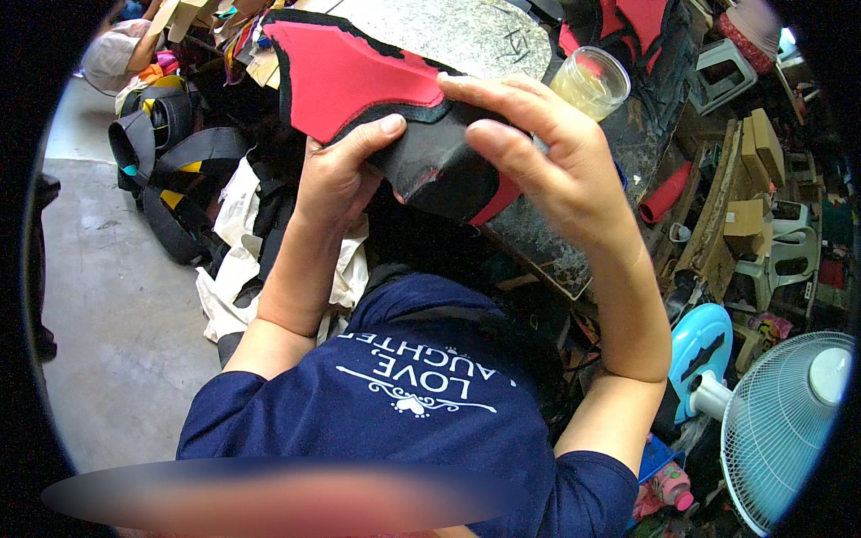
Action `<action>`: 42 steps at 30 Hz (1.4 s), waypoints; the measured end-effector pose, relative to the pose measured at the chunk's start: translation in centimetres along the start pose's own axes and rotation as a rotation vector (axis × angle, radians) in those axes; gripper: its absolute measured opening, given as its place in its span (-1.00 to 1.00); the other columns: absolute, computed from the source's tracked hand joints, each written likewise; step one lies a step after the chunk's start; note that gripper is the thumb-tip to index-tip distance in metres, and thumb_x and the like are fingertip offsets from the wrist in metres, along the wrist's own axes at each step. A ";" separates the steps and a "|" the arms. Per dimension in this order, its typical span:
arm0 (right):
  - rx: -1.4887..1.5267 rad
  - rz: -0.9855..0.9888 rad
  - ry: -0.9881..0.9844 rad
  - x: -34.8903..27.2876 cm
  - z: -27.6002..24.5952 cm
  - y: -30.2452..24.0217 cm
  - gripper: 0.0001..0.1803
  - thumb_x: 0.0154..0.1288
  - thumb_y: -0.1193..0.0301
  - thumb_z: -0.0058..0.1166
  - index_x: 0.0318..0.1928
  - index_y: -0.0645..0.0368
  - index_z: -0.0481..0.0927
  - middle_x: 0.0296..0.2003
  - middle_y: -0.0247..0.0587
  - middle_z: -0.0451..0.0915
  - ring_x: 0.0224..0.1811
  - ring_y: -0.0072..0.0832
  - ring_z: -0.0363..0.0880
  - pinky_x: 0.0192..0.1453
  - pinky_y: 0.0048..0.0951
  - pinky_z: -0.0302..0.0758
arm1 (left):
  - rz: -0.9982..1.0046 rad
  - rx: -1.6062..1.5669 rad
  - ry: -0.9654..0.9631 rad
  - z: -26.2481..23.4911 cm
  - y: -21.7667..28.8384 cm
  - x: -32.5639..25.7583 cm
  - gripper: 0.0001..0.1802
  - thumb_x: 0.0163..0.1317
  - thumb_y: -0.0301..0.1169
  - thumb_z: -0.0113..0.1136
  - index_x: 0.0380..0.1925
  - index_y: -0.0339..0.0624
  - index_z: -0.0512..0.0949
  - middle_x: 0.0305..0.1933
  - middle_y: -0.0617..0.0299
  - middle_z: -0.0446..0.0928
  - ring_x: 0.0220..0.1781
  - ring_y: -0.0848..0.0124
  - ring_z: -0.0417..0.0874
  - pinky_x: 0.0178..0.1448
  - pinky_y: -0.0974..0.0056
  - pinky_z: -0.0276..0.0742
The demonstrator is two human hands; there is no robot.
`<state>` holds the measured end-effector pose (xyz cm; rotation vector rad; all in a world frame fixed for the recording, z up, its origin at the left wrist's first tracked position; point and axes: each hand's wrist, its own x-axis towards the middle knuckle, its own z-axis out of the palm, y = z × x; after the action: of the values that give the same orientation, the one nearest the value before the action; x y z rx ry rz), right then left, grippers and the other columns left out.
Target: The person handles a red and black fabric piece, aligning and pressing its edges together. They then place a white cloth on the work surface and rub it with their hands.
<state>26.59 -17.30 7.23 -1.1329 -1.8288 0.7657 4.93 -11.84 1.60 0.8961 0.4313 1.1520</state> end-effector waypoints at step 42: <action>-0.304 0.027 0.039 0.1 0.4 2.8 -0.18 0.24 0.53 0.31 0.50 0.00 0.31 -0.37 -0.38 0.61 -0.35 -0.61 0.51 -0.13 -0.50 0.49 | 0.051 0.332 -0.059 -0.7 -2.0 -0.3 -0.35 0.19 -0.54 0.43 0.29 -0.28 0.42 0.20 0.15 0.55 0.20 0.40 0.56 0.30 0.25 0.49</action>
<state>27.35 -16.12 4.75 -1.3564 -1.9452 0.4859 5.48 -12.10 -0.44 1.2326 0.5638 1.1152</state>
